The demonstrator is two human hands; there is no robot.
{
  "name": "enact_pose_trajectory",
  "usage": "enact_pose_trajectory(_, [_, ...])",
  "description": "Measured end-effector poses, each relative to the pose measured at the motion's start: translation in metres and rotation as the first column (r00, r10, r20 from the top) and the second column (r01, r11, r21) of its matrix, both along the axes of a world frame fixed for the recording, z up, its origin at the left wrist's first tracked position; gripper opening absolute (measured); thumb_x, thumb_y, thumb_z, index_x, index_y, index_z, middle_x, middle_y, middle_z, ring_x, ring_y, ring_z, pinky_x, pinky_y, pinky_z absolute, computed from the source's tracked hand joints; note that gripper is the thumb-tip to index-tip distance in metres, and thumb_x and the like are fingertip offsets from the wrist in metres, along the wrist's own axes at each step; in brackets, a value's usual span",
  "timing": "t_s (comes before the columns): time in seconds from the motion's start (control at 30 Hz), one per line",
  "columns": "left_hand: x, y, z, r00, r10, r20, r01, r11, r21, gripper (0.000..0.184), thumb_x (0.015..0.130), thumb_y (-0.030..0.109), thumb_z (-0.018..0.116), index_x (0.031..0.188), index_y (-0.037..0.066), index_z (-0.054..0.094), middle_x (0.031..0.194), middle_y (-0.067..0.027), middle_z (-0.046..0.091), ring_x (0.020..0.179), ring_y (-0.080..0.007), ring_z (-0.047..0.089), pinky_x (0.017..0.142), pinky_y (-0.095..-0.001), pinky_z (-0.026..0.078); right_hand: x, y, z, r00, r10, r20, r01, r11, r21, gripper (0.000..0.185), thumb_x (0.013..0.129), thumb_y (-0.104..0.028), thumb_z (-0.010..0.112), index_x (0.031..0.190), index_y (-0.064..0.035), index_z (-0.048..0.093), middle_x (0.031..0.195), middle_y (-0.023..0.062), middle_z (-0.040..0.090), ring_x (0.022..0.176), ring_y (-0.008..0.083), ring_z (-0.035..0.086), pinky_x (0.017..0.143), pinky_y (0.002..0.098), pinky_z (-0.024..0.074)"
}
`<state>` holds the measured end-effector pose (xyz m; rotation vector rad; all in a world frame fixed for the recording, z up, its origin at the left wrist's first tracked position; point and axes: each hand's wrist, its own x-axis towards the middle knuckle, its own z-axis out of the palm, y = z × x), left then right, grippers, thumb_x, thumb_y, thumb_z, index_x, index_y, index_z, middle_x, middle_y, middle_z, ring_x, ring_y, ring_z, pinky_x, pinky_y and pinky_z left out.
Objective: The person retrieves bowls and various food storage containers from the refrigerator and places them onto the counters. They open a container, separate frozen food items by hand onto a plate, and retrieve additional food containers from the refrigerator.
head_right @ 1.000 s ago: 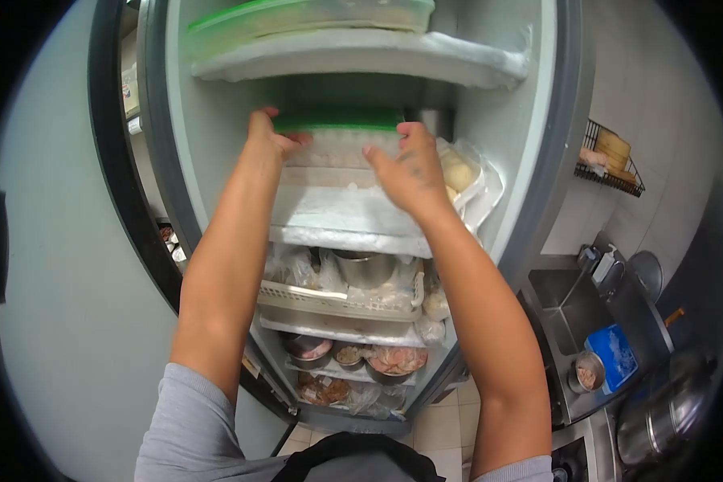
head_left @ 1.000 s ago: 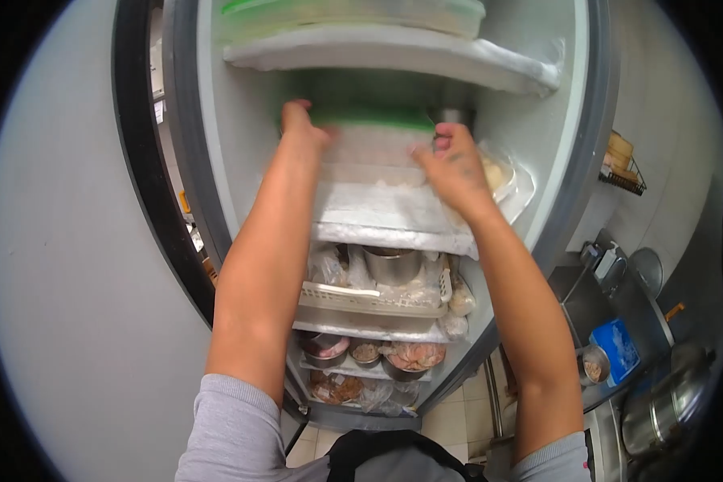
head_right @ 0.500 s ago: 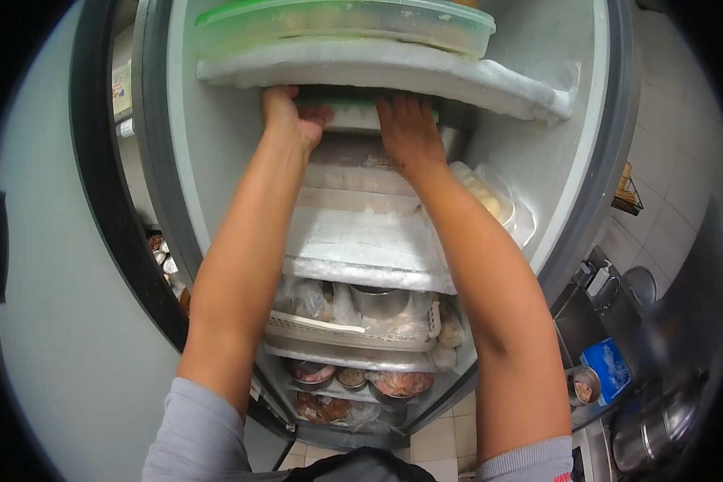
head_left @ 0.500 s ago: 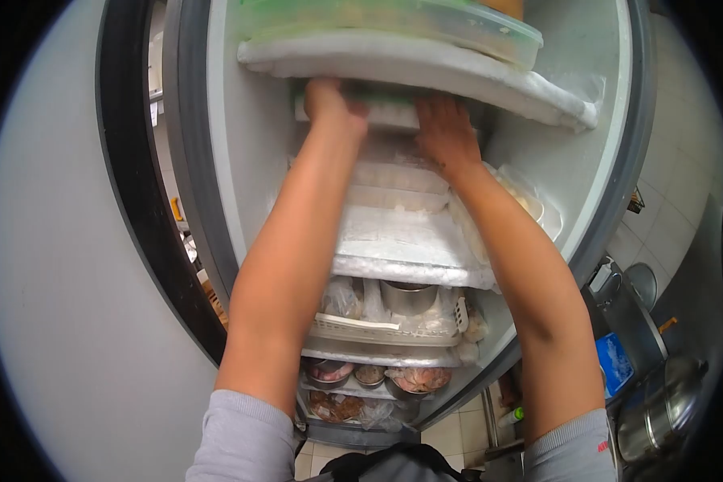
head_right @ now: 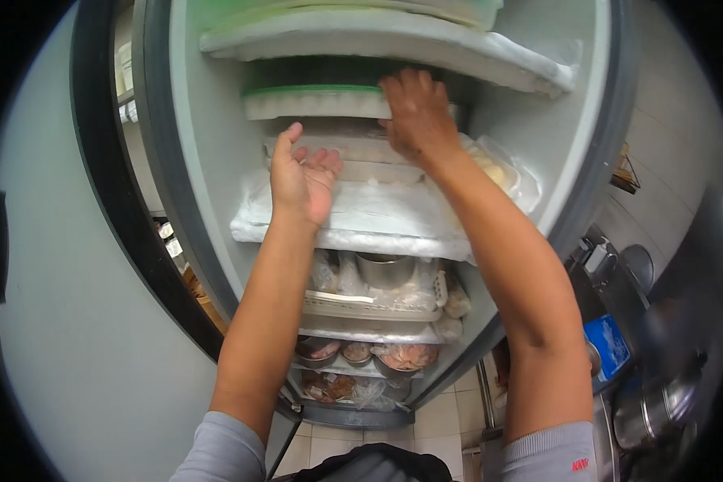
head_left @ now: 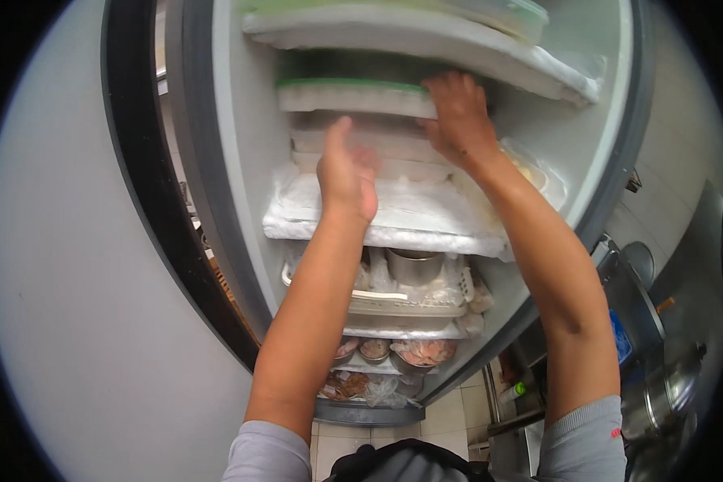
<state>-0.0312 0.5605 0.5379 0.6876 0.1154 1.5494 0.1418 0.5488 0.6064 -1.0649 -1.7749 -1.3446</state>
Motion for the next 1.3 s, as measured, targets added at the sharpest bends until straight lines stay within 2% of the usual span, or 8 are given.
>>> enact_pose_trajectory(0.17, [0.007,-0.036,0.019,1.0,-0.019,0.023,0.016,0.995,0.099,0.11,0.069,0.059,0.078,0.144,0.002,0.021,0.144,-0.0243,0.023,0.131,-0.0429,0.031,0.1,-0.0661,0.03,-0.013,-0.057,-0.019,0.992,0.113,0.051,-0.118,0.987,0.108,0.044,0.065,-0.009,0.066,0.108,-0.0065,0.056,0.098,0.0079,0.055,0.092,0.0263,0.05,0.077,0.0394,0.0376])
enact_pose_trajectory(0.27, [0.01,-0.07,0.027,0.993,0.049,0.107,-0.043,0.997,-0.06,0.069,0.076,0.044,0.075,0.129,0.011,0.046,0.119,-0.0142,0.053,0.115,-0.0321,0.051,0.091,-0.0563,0.044,-0.018,-0.094,-0.036,0.988,0.135,0.076,-0.145,0.978,0.149,0.036,0.07,-0.01,0.061,0.105,-0.0069,0.056,0.096,0.0068,0.056,0.09,0.0238,0.052,0.076,0.0377,0.0375])
enact_pose_trajectory(0.47, [0.017,-0.134,0.003,0.937,0.207,0.281,-0.186,0.977,-0.1,0.027,0.08,0.016,0.065,0.102,0.003,0.058,0.108,-0.0112,0.055,0.101,-0.025,0.057,0.082,-0.0443,0.049,-0.018,-0.167,-0.061,0.985,0.159,0.065,-0.168,0.971,0.172,0.026,0.076,-0.01,0.055,0.102,-0.0082,0.057,0.096,0.0043,0.057,0.087,0.02,0.053,0.078,0.0362,0.0375])
enact_pose_trajectory(0.67, [0.028,-0.258,-0.036,0.919,0.261,0.295,-0.296,0.952,0.08,0.048,0.079,0.015,0.063,0.122,0.002,0.048,0.114,-0.0119,0.055,0.105,-0.0264,0.056,0.09,-0.0436,0.048,0.003,-0.305,-0.097,0.958,0.208,-0.198,-0.204,0.978,0.039,0.046,0.073,-0.031,0.076,0.111,-0.0103,0.06,0.114,0.0087,0.051,0.108,0.0292,0.048,0.094,0.0433,0.0362])
enact_pose_trajectory(0.8, [0.014,-0.345,-0.097,0.959,0.166,0.229,-0.204,0.967,0.155,0.06,0.079,0.022,0.061,0.133,0.003,0.043,0.122,-0.0136,0.056,0.112,-0.0283,0.054,0.098,-0.0452,0.045,0.055,-0.397,-0.156,0.22,0.29,-0.931,-0.766,0.642,0.019,0.096,0.075,-0.06,0.071,0.139,-0.0008,0.033,0.129,0.0203,0.044,0.121,0.0292,0.044,0.1,0.0423,0.0351])
enact_pose_trajectory(0.87, [-0.005,-0.374,-0.115,0.988,0.076,0.135,-0.096,0.984,0.148,0.062,0.078,0.022,0.061,0.134,0.002,0.043,0.124,-0.0152,0.055,0.111,-0.03,0.055,0.097,-0.0465,0.046,0.069,-0.405,-0.201,-0.2,0.071,-0.977,-0.968,0.139,0.208,0.092,0.088,-0.05,0.064,0.146,0.0015,0.012,0.129,0.0204,0.047,0.113,0.0225,0.051,0.091,0.0363,0.0457])
enact_pose_trajectory(0.93, [-0.016,-0.415,-0.135,1.0,-0.013,-0.025,0.015,0.997,0.072,0.059,0.079,0.023,0.062,0.132,0.001,0.045,0.125,-0.0162,0.055,0.112,-0.0329,0.055,0.097,-0.0496,0.046,0.072,-0.45,-0.229,-0.3,-0.128,-0.945,-0.947,-0.081,0.311,0.08,0.094,-0.035,0.062,0.144,0.0022,0.012,0.115,0.0168,0.058,0.102,0.0196,0.058,0.09,0.0338,0.0471])
enact_pose_trajectory(1.3, [0.155,-0.486,-0.212,0.837,-0.508,-0.202,0.421,0.835,-0.354,0.05,0.075,0.016,0.068,0.121,0.003,0.053,0.116,-0.0111,0.058,0.108,-0.0293,0.056,0.096,-0.045,0.047,0.135,-0.648,-0.334,-0.636,-0.213,-0.742,-0.672,0.626,0.396,0.057,0.091,-0.011,0.058,0.138,-0.002,0.026,0.121,0.0113,0.054,0.102,0.0179,0.06,0.077,0.0328,0.0542])
